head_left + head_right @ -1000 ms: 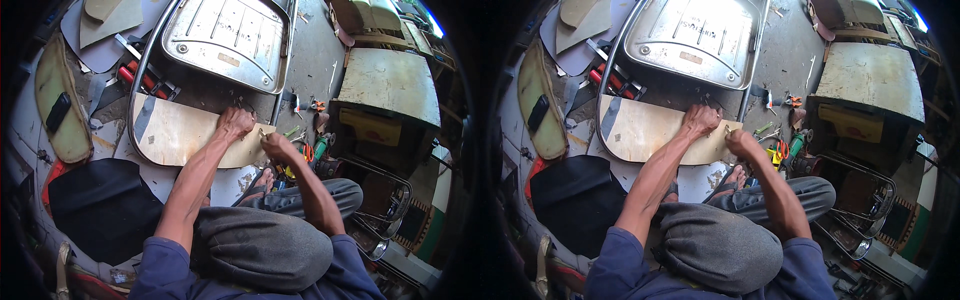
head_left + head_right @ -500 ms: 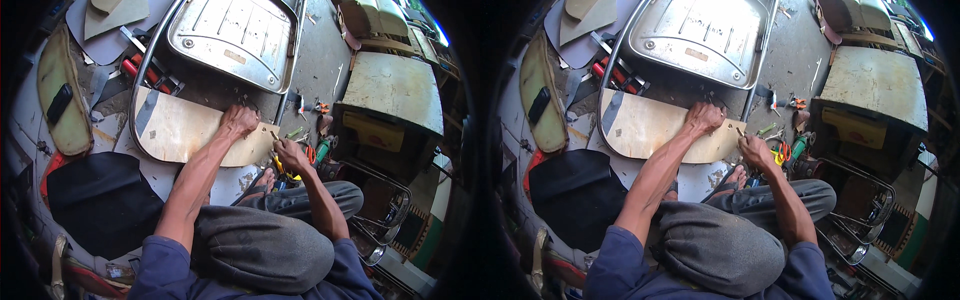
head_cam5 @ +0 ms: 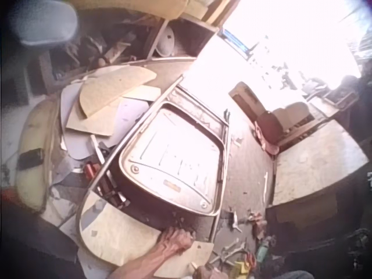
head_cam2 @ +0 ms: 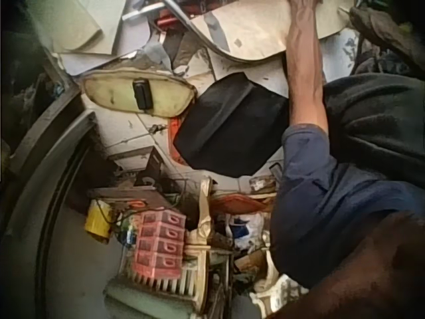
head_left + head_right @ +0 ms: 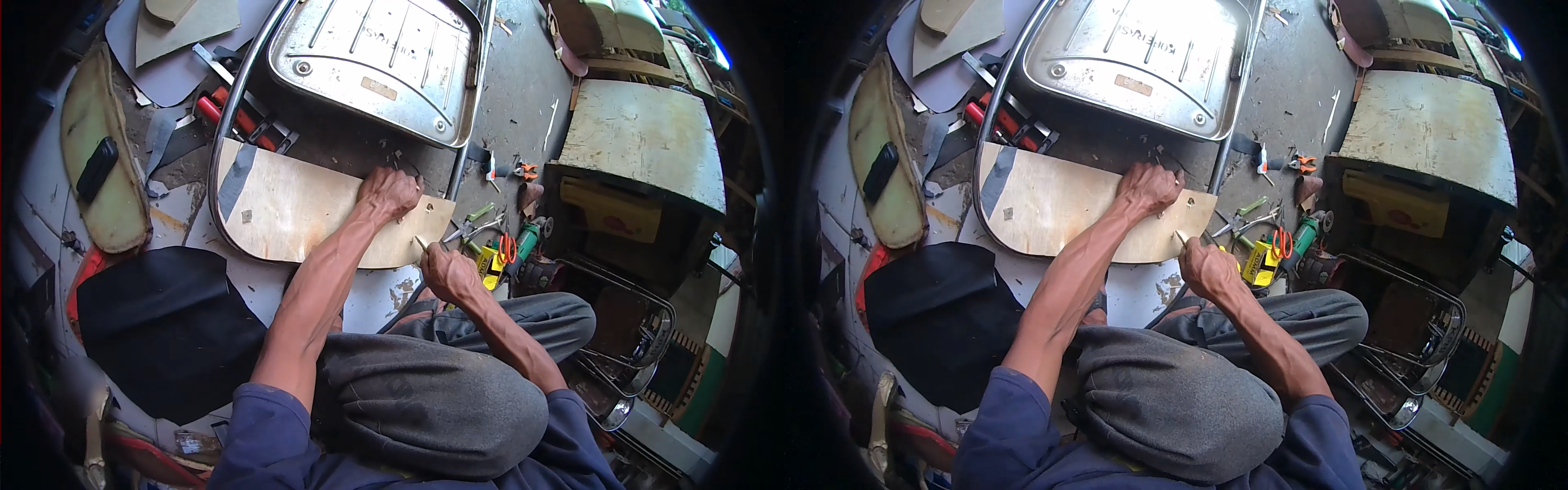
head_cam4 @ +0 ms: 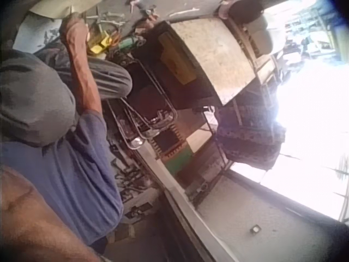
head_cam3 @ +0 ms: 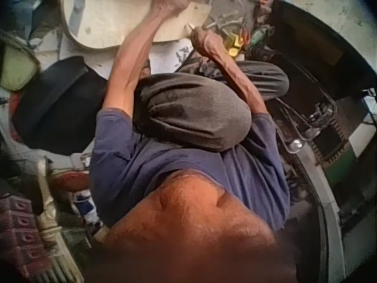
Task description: The person uses an angle grinder to trim the edges of a wooden chair back, then applies adhesive from a tube to the back of the wood and the chair frame before pressing the wooden piece into place and securing it by hammering nails.
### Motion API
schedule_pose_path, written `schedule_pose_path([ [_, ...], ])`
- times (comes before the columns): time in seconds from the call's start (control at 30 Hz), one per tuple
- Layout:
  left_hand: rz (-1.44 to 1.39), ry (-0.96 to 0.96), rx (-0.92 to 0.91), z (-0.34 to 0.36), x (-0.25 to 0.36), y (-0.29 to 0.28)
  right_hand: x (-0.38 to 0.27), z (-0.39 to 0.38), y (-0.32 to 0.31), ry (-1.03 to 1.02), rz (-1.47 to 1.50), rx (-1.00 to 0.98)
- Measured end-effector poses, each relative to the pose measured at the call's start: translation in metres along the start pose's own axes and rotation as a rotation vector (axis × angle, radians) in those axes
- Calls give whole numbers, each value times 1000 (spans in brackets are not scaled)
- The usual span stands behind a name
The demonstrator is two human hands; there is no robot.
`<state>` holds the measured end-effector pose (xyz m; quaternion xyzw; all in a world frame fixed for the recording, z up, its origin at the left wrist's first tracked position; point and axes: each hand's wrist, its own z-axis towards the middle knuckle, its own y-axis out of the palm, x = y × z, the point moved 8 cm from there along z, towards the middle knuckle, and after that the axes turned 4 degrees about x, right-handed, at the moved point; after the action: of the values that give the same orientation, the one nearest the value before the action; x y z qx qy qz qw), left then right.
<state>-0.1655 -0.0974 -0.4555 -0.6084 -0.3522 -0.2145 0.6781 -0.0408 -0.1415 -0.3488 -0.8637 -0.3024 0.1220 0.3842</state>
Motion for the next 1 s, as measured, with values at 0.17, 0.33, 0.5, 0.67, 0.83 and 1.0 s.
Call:
schedule_pose_path([
  [0.17, 3, -25, -48, 0, 0, 2, -2, 0, 1, -48, -31, 0],
  [0.33, -51, -114, -166, 1, -6, 8, -2, 3, 2, -91, -62, 11],
  [0.5, -64, -147, -229, 3, -3, 2, 0, 6, 2, -120, -107, -16],
  [0.67, -51, -163, -243, 4, -8, 9, -5, 10, -4, -187, -144, -30],
  [0.83, -11, -103, -249, 3, -2, 7, -6, 12, -8, -217, -149, -61],
  [1.0, -18, -100, -249, 4, -3, 9, -8, 14, -9, -244, -163, -67],
])
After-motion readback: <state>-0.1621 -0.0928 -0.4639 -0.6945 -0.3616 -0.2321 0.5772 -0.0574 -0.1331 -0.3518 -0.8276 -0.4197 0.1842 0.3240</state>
